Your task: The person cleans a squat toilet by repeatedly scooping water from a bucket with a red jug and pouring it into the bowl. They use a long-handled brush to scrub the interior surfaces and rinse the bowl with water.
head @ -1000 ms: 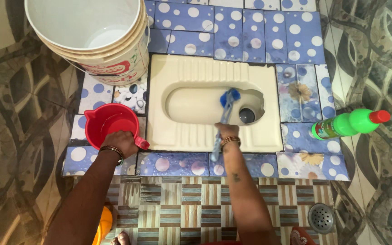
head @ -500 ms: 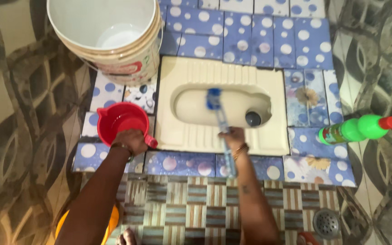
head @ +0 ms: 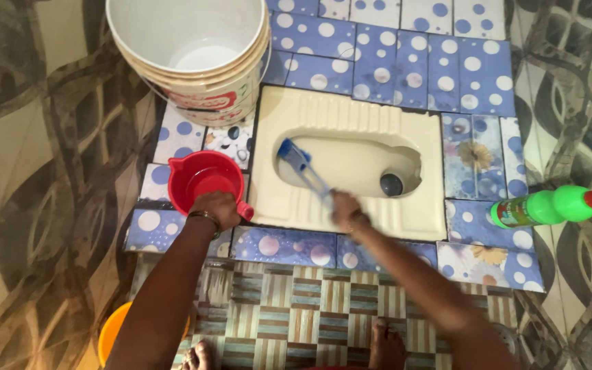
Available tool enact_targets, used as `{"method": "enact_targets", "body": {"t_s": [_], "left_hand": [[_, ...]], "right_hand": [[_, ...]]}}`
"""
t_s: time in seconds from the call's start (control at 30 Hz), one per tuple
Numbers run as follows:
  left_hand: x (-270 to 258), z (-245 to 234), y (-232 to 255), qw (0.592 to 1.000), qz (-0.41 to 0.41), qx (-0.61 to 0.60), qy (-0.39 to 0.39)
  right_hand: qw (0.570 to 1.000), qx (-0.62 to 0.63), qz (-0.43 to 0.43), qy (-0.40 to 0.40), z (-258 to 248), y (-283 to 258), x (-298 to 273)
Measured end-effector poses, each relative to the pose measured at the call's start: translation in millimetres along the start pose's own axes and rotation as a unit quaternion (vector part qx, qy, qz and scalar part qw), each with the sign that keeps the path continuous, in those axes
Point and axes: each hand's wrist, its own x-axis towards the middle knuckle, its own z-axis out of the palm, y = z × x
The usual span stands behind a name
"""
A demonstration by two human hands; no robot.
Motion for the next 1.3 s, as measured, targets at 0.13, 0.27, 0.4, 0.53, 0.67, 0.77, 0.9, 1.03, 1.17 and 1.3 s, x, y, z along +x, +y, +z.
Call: {"method": "enact_targets", "body": {"t_s": [0.13, 0.27, 0.4, 0.53, 0.67, 0.77, 0.9, 1.03, 1.17, 1.3], "left_hand": [[1, 7, 0, 1.0, -0.002, -0.006, 0.007], [2, 6, -1, 1.0, -0.001, -0.005, 0.01], [3, 6, -3, 1.0, -0.001, -0.005, 0.005], [5, 11, -3, 1.0, -0.011, -0.018, 0.007], [5, 9, -2, 1.0, 0.002, -0.007, 0.009], [3, 9, -2, 1.0, 0.007, -0.013, 0.007], [0, 7, -2, 1.0, 0.005, -0.005, -0.016], [2, 0, -4, 1.0, 0.001, -0.003, -0.024], [4, 5, -4, 1.0, 0.0, -0.004, -0.008], [8, 6, -5, 1.0, -0.003, 0.018, -0.014]], "right_hand": [[0.967, -0.249, 0.005, -0.052, -89, 26, 13], [0.939, -0.311, -0.149, 0.0, -116, -24, 30], [0.835, -0.438, -0.331, 0.036, -153, -26, 23], [0.655, -0.635, -0.372, -0.171, -206, 22, 12], [0.645, -0.654, -0.338, -0.204, -222, 28, -2], [0.655, -0.627, -0.366, -0.209, -201, -20, 5], [0.729, -0.521, -0.435, -0.09, -167, -94, 29], [0.67, -0.596, -0.431, -0.101, -127, -73, 25], [0.676, -0.614, -0.404, -0.063, -98, 45, 10], [0.846, -0.484, -0.213, -0.064, -103, 130, -26]]}}
